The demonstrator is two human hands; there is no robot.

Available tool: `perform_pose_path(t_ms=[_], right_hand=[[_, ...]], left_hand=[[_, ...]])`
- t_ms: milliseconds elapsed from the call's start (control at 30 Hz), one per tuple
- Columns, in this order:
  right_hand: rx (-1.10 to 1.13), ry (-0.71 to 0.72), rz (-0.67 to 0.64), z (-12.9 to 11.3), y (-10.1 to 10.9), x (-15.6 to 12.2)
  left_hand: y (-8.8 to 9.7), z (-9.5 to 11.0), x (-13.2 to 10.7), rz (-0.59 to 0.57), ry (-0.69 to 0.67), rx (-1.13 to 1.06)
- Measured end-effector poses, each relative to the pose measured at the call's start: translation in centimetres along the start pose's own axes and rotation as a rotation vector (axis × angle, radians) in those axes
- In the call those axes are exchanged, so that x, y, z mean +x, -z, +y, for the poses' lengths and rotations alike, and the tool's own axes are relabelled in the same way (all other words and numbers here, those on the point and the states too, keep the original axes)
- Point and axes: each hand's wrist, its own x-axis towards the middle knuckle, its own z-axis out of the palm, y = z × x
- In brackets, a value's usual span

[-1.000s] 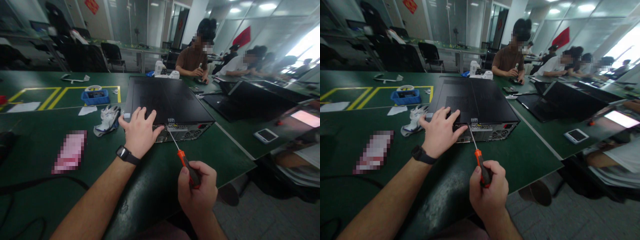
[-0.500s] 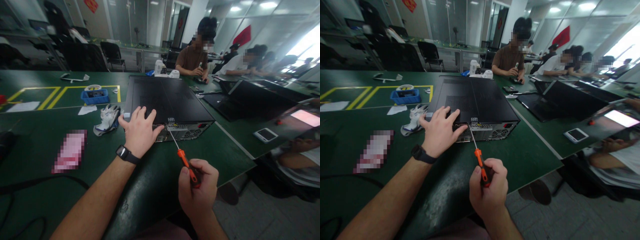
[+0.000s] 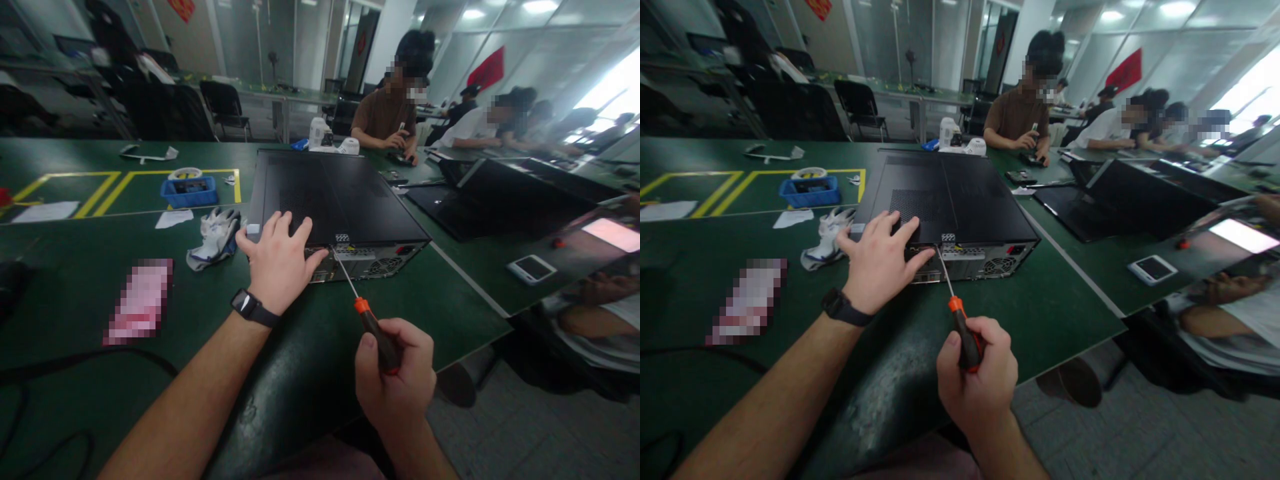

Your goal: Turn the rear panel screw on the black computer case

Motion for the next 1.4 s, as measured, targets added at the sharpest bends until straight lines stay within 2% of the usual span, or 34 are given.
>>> perform_pose_path(t_ms=[167, 367, 633, 900, 1100, 1300, 1400], right_hand=[[-0.016, 0.016, 0.032, 0.2, -0.3, -0.1], [0.088, -0.105, -0.031, 0.6, -0.1, -0.6], [0.096, -0.038, -0.019, -0.3, 0.1, 0.1], [0.033, 0.003, 0.011, 0.3, -0.1, 0.1], [0.045, -0.181, -0.034, -0.1, 0.1, -0.5], [0.081, -0.034, -0.027, -0.2, 0.2, 0.2], [0.035, -0.011, 0.012, 0.2, 0.0, 0.0]], left_hand=[[0.0, 0.0, 0.0, -0.008, 0.008, 0.017], [0.0, 0.0, 0.0, -0.003, 0.006, 0.007], [-0.1, 0.0, 0.0, -0.009, 0.01, 0.001], [-0.1, 0.0, 0.0, -0.002, 0.011, 0.006], [0.0, 0.0, 0.0, -0.007, 0.009, 0.006], [0.0, 0.0, 0.0, -0.001, 0.002, -0.003], [0.0, 0.0, 0.0, -0.004, 0.004, -0.004]])
